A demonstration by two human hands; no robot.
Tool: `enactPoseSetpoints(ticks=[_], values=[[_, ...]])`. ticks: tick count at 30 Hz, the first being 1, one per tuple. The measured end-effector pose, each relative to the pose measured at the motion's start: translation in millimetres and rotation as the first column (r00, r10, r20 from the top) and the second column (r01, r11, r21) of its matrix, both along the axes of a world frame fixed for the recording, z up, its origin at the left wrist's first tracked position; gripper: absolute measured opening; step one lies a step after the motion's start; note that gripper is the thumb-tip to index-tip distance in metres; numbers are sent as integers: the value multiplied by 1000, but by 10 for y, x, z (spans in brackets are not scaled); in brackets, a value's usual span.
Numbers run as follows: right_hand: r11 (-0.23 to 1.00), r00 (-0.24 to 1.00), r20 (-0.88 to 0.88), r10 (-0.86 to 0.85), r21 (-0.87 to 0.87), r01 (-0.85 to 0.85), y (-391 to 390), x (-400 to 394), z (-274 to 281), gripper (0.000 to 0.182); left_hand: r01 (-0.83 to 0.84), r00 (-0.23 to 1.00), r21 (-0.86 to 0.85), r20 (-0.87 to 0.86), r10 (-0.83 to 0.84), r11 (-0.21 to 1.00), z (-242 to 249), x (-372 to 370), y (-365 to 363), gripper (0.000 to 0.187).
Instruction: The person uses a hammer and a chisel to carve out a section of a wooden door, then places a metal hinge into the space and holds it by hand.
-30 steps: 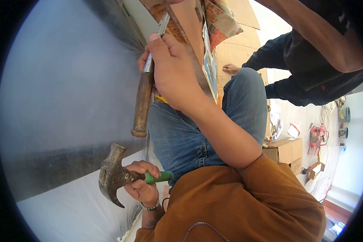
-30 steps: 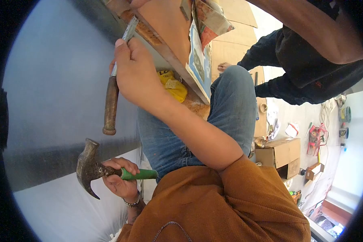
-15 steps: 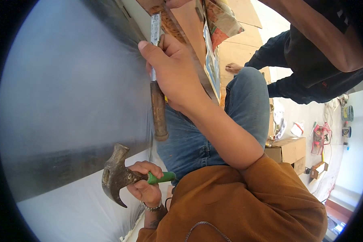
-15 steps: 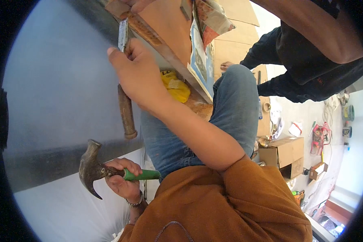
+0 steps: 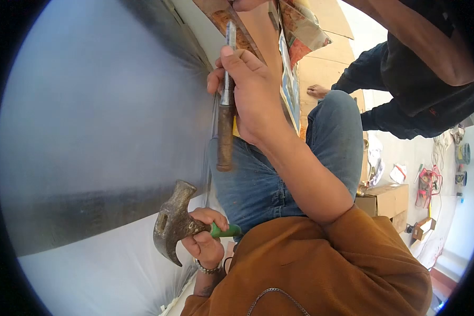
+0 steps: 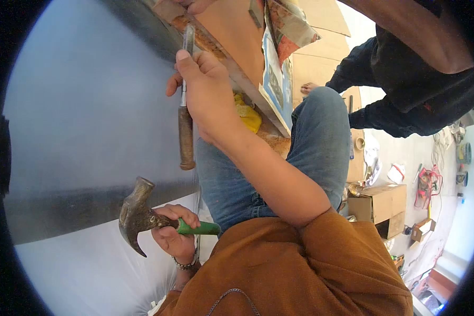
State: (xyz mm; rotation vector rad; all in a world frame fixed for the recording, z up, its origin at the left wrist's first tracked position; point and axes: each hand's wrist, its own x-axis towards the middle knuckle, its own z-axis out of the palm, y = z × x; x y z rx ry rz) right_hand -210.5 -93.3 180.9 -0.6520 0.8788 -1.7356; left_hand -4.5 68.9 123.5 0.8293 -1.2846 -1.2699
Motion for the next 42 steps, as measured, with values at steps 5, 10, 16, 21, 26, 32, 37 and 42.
enactPoseSetpoints(ticks=[5,10,16,21,26,32,37,42], values=[[999,999,-41,-7,48,9,35,4,53,29,-7,1000,27,-25,8,1000,26,-23,8,50],[999,999,-4,38,32,-38,9,0,75,29,5,1000,30,-31,-5,1000,39,-30,-10,50],[998,997,57,45,47,-48,3,-6,147,31,2,1000,27,-11,-2,1000,47,-30,-8,50],[997,996,64,62,40,-64,10,-44,149,33,14,998,-10,61,-14,1000,52,-28,-15,52],[997,995,77,69,36,-72,12,-41,183,33,9,999,-15,52,-8,1000,74,-34,-9,53],[996,993,95,69,47,-73,32,-30,202,33,18,998,0,55,-18,1000,93,-36,-3,53],[997,992,104,65,27,-68,35,-32,200,33,37,999,-20,14,-37,999,53,-16,-7,48],[997,990,119,72,32,-77,33,-43,218,32,21,999,-1,31,-21,1000,63,-17,4,50]])
